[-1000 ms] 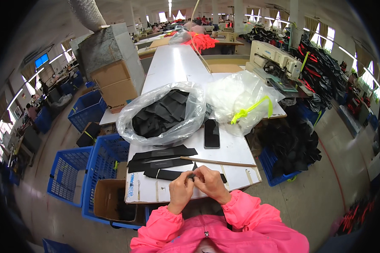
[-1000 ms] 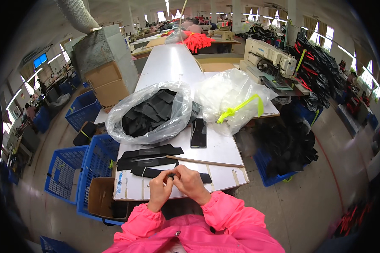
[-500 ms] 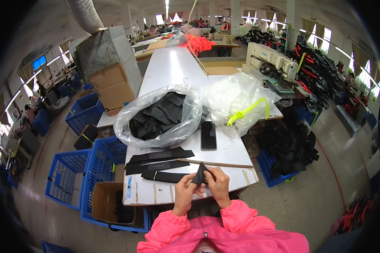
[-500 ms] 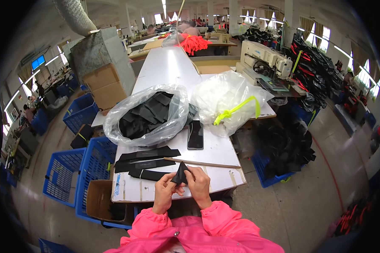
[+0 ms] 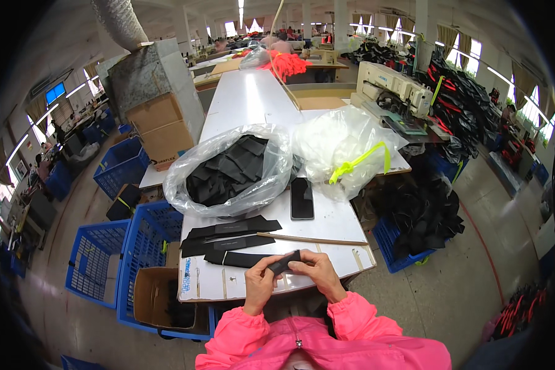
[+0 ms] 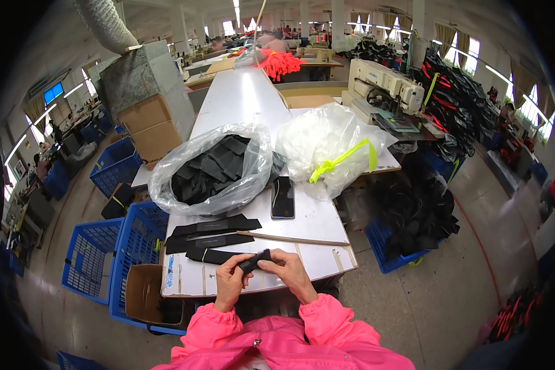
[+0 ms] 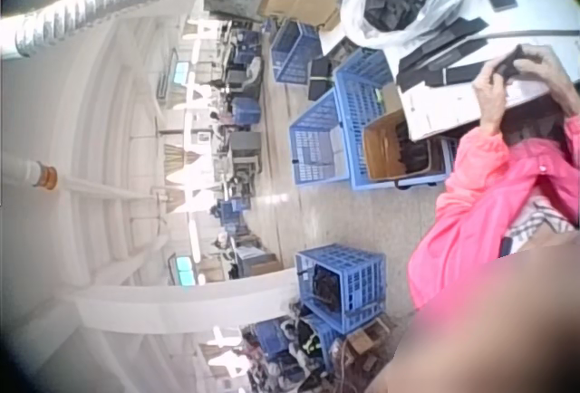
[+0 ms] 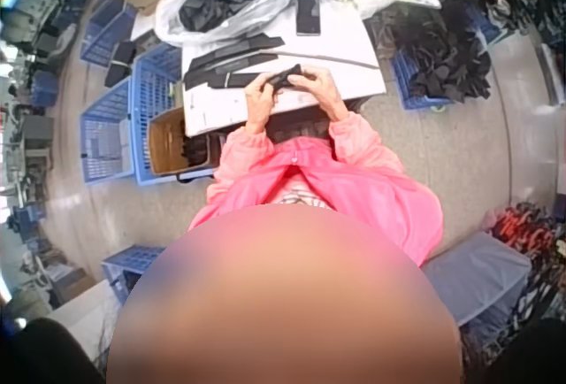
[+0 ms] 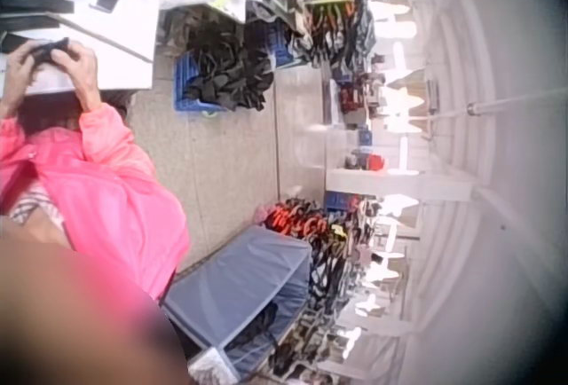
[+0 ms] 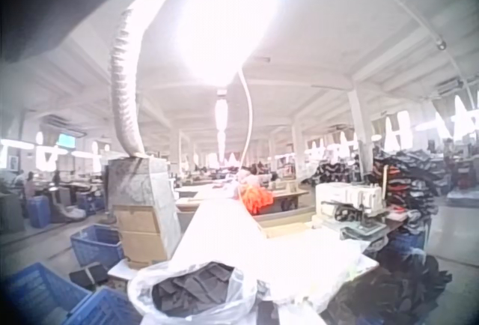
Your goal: Applying glue with a stick to fabric strips and folding them to bond the edges.
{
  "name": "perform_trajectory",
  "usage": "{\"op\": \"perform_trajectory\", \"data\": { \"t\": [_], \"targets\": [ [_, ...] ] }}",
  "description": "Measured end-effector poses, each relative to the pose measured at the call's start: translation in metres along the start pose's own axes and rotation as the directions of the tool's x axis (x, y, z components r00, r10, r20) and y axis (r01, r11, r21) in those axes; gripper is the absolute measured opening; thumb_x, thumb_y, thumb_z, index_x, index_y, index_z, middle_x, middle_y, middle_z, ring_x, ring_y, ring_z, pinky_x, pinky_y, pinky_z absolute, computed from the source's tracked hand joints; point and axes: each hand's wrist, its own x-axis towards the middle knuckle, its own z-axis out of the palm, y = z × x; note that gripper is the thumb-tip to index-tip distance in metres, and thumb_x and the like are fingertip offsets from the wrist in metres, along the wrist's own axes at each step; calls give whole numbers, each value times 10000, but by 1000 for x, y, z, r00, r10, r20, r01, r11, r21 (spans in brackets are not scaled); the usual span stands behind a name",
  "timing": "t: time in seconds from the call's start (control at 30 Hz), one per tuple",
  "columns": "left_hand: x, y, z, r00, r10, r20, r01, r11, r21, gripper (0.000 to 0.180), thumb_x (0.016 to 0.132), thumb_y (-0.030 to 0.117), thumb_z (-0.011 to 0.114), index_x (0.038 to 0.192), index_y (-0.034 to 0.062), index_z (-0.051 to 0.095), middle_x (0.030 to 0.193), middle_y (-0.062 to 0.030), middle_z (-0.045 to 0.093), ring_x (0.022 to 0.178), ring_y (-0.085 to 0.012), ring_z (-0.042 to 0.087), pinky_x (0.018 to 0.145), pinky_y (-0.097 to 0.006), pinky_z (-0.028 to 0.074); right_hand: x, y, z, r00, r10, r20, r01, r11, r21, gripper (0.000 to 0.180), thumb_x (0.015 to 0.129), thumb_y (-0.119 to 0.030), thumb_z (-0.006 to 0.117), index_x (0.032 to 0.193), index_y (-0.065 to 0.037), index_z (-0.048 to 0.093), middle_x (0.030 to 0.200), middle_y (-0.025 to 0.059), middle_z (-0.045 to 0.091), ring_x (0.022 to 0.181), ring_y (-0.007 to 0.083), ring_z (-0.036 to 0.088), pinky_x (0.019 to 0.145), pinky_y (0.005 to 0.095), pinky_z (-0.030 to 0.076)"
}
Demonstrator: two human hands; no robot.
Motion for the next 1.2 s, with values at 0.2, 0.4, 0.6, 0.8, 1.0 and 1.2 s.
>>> {"op": "perform_trajectory", "data": {
  "t": [0.2, 0.4, 0.6, 0.8, 1.0, 1.2],
  "targets": [
    [9, 5, -19, 998, 59, -17, -60, 996, -63, 222, 838, -56, 553, 1011, 22, 667, 725, -24, 639, 579, -53, 548, 479, -169, 392, -6, -3, 6, 958, 201, 204, -275, 847, 456, 182, 900, -163, 602, 924, 11, 649, 792, 104, 663, 588, 126, 583, 559, 262, 494],
    [14, 20, -38, 979, 164, 123, -182, 970, 160, 236, 761, -111, 549, 912, -12, 700, 751, -19, 632, 660, -79, 572, 573, -191, 429, -6, 5, 4, 839, 226, 495, -492, 704, 512, 419, 987, -321, 448, 807, 23, 606, 686, 198, 650, 401, 153, 538, 421, 241, 456],
    [12, 2, -30, 988, 113, 101, -29, 794, -607, 500, 924, 341, 553, 1296, 17, 470, 1160, -117, 563, 1059, -219, 540, 954, -382, 406, -12, -1, 41, 963, 183, 199, -233, 935, 269, 340, 969, -277, 493, 832, 2, 631, 689, 136, 666, 439, 154, 576, 423, 250, 452],
    [18, -8, -25, 997, -52, -49, 0, 680, -733, 365, 923, 104, 543, 1251, -24, 449, 941, -156, 663, 905, -256, 645, 991, -413, 420, -26, 12, 55, 978, -58, 201, 118, 946, -303, 223, 918, -190, 575, 871, 17, 644, 617, 67, 634, 431, 108, 546, 409, 238, 432],
    [14, 18, -5, 995, -35, -91, -33, 759, -650, 368, 887, 45, 572, 1233, -3, 456, 733, -70, 618, 764, -224, 625, 985, -429, 414, -20, 0, 56, 899, 334, 283, -431, 793, 432, 387, 973, -340, 480, 817, -6, 599, 608, 94, 622, 357, 79, 446, 359, 210, 333],
    [8, 13, -11, 950, -306, -57, 114, 515, -849, 52, 884, 110, 608, 879, 67, 580, 534, 49, 322, 504, -79, 375, 724, -344, 516, -32, 29, 64, 986, 30, 164, 0, 983, -182, 344, 948, -331, 543, 772, -47, 626, 541, 74, 594, 360, 92, 451, 359, 236, 317]
  ]
}}
